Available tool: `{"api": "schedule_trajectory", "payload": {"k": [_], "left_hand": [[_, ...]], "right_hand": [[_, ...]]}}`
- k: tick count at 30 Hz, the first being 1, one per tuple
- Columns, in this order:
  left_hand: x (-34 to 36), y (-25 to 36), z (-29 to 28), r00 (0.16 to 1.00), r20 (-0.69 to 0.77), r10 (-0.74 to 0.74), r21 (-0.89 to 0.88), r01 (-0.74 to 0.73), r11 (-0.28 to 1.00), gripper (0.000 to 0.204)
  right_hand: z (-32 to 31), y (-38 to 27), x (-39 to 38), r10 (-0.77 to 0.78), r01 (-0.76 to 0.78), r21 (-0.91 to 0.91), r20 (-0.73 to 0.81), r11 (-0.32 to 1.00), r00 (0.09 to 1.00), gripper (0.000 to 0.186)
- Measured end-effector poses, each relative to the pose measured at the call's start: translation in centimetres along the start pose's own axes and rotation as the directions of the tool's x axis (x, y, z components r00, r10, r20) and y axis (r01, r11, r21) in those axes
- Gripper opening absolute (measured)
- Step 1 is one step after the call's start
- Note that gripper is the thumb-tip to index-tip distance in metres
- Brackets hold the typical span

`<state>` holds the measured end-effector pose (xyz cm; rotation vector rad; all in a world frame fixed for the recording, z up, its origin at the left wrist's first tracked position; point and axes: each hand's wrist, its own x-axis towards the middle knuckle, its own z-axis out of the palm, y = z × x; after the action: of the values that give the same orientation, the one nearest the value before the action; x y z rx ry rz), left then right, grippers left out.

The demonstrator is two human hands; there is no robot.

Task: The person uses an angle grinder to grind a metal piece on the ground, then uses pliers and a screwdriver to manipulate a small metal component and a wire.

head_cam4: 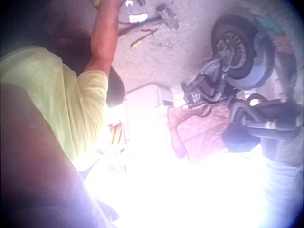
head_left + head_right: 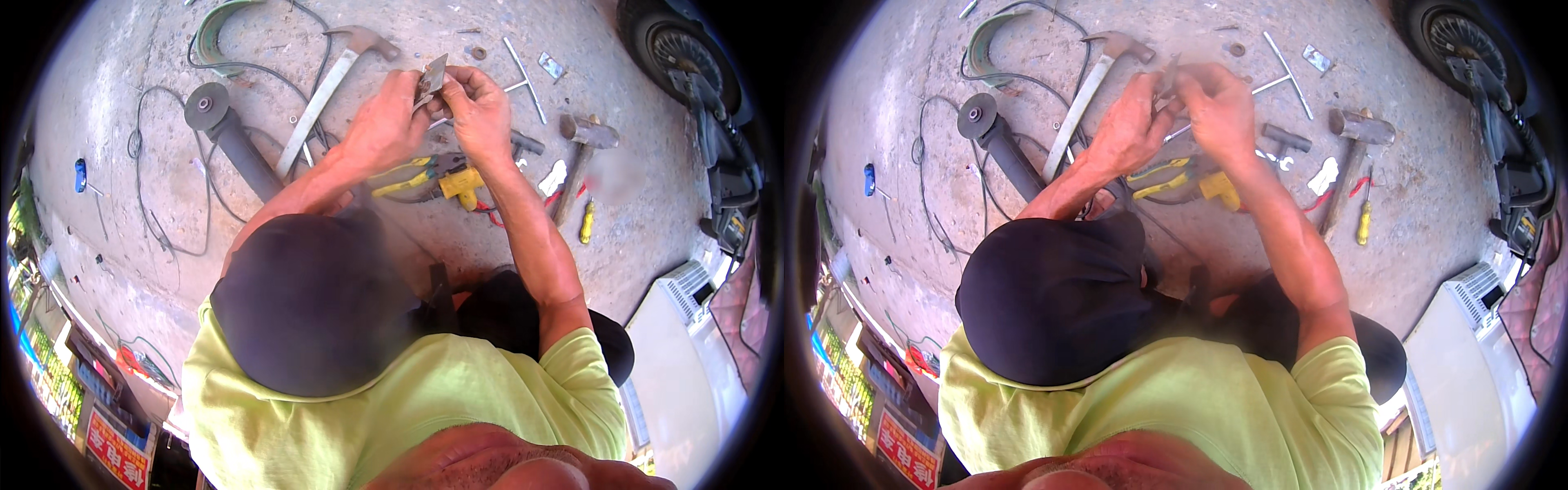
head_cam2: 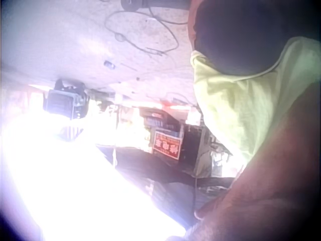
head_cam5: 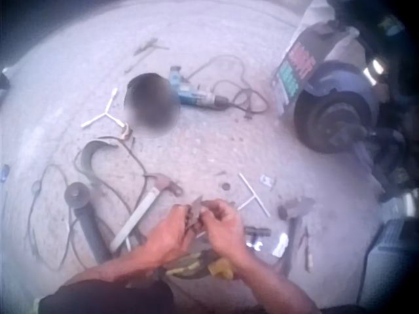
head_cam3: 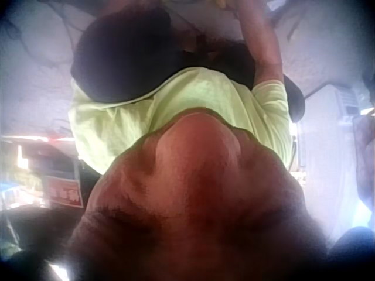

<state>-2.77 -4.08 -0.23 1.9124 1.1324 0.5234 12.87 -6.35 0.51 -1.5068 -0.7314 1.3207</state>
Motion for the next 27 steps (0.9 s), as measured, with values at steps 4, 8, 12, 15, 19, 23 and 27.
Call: {"api": "schedule_trajectory", "payload": {"k": [4,8,12,15,19,23,27], "left_hand": [[0.1,0.2,-0.1,0.999,0.038,-0.020,0.026,0.019,0.999,0.046],[-0.1,-0.2,0.1,1.000,0.023,0.010,-0.009,-0.010,1.000,0.049],[-0.1,-0.5,0.2,1.000,0.031,0.007,-0.030,-0.006,1.000,0.049],[0.0,-0.2,0.1,0.997,0.073,-0.025,-0.137,0.035,0.990,0.050],[0.0,-0.1,0.2,0.997,0.074,-0.018,-0.371,0.044,0.928,0.049],[0.2,0.8,-0.9,0.980,0.178,-0.092,-0.362,0.152,0.920,0.039],[0.2,0.5,-1.0,0.975,0.196,-0.102,-0.330,0.163,0.930,0.043]], "right_hand": [[-0.6,0.8,0.3,-0.040,0.042,-0.091,0.023,0.995,0.999,0.026],[-0.9,-0.3,0.4,0.016,-0.005,-0.115,0.089,0.993,0.996,0.026],[-1.1,-0.1,0.6,0.008,0.007,-0.145,0.101,0.989,0.995,0.027],[-0.5,0.1,0.0,-0.182,0.184,-0.152,0.028,0.971,0.983,0.027],[-0.4,-0.3,0.0,-0.228,0.229,-0.242,0.030,0.943,0.973,0.026],[-0.5,-0.7,0.1,-0.132,0.142,-0.270,0.055,0.952,0.990,0.025],[-0.5,-0.1,0.2,-0.238,0.247,-0.291,0.065,0.924,0.969,0.024]]}}
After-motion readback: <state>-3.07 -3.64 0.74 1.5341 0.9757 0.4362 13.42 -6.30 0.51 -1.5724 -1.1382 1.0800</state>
